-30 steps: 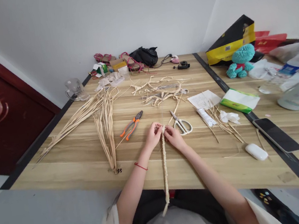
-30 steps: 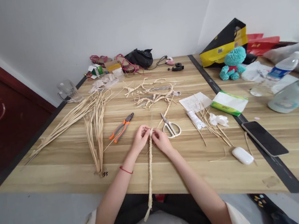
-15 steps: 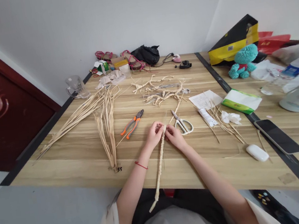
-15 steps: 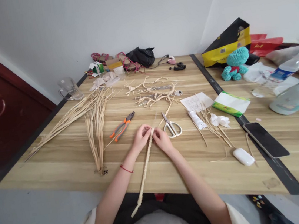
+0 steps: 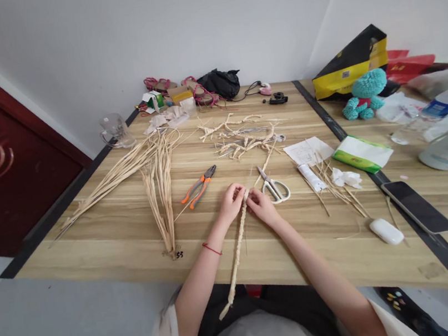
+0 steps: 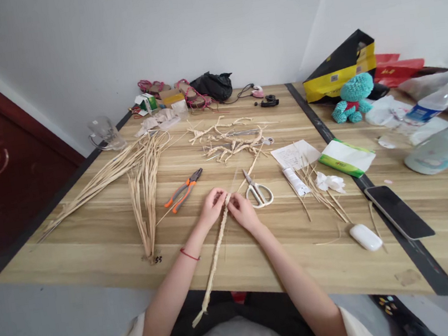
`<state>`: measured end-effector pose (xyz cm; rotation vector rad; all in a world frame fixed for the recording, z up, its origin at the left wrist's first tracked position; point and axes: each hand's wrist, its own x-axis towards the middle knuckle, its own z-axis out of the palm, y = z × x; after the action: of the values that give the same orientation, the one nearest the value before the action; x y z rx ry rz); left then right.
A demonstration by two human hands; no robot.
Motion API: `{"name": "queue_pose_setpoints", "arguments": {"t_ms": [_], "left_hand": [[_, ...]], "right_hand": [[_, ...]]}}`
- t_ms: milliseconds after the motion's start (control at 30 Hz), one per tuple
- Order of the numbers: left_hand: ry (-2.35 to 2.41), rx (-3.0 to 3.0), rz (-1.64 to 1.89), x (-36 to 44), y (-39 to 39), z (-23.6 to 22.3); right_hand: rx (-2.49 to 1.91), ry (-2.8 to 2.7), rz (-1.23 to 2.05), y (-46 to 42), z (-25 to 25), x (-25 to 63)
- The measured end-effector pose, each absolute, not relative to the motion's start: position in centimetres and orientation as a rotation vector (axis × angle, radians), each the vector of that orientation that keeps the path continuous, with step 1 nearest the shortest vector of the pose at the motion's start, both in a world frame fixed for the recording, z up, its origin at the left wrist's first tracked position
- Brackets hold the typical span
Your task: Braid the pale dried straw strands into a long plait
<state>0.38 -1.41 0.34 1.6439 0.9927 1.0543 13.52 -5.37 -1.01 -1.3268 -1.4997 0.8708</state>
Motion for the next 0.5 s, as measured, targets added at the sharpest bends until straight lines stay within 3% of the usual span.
{"name": "queue_pose_setpoints", "arguments": {"t_ms": [500], "left_hand": [[0.949,1.637,0.991,0.39,-1.73,0.61]], "right_hand": [[-1.372,-1.389,0.829,-5.60,-0.59,13.16]]}}
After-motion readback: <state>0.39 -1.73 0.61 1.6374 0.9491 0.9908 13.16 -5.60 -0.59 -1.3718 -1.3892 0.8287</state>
